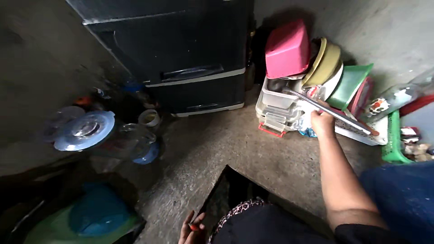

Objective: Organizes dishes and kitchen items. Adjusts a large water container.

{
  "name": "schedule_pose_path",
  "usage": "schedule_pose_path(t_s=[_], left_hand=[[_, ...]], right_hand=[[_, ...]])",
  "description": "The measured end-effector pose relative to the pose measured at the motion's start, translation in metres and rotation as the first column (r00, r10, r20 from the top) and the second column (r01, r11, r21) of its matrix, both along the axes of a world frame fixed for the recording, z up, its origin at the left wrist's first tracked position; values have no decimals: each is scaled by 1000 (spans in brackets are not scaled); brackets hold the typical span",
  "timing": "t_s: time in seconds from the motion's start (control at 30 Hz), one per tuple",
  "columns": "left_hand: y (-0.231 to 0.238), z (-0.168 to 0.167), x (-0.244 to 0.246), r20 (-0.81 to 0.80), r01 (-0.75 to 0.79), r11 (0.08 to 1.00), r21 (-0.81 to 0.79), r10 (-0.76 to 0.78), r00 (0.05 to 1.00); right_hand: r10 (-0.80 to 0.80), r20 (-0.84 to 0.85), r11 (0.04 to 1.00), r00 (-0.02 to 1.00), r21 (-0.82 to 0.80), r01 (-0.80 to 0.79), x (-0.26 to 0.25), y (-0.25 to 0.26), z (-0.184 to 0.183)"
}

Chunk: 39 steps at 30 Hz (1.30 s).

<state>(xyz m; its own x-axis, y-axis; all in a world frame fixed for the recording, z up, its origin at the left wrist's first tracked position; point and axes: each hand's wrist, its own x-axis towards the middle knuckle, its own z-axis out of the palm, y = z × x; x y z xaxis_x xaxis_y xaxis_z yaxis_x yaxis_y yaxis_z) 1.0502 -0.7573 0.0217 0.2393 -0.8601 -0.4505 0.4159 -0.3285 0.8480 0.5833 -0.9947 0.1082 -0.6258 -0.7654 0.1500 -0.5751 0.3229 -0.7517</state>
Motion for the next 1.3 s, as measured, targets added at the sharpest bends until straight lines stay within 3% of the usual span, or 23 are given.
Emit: schedule_pose_path(t_s=[0.1, 0.37, 0.5, 0.6, 0.73, 0.8, 0.87, 0.97, 1.17, 1.3], left_hand=[[-6, 9, -10, 96, -6, 998, 56, 0, 995], [-9, 14, -25, 32, 28, 997, 67, -30, 999], [-8, 12, -27, 32, -1, 997, 77, -2, 999], [-7, 14, -27, 20, 1, 999, 40, -2, 1000], [-6, 10, -31, 0, 7, 999, 34, -7, 1000], [-7, 9, -31, -20, 26, 998, 50, -25, 999], [-11, 8, -30, -28, 84, 996, 44, -82, 996], [-20, 5, -30, -75, 196, 981, -8, -196, 978], [-24, -6, -21, -82, 262, 965, -6, -262, 962], [-31, -2, -21, -84, 237, 971, 37, -234, 969]], right_hand=[[9, 11, 999, 1000, 50, -9, -15, -21, -1], [-132, 224, 983, 966, -96, 156, -31, -53, -28], [-132, 178, 988, 975, -59, 144, -30, -63, -27], [-58, 117, 998, 991, 23, 55, -29, -52, -22], [51, 159, 997, 986, -71, -40, -32, -35, -28], [152, 42, 981, 988, -132, -145, -30, -37, -25], [221, -60, 975, 973, -20, -223, -22, -41, -19], [233, -70, 966, 970, 136, -222, -19, -37, -9], [135, -145, 990, 980, -20, -139, -10, 13, -3], [53, -33, 997, 998, -59, -55, -6, 65, -1]])
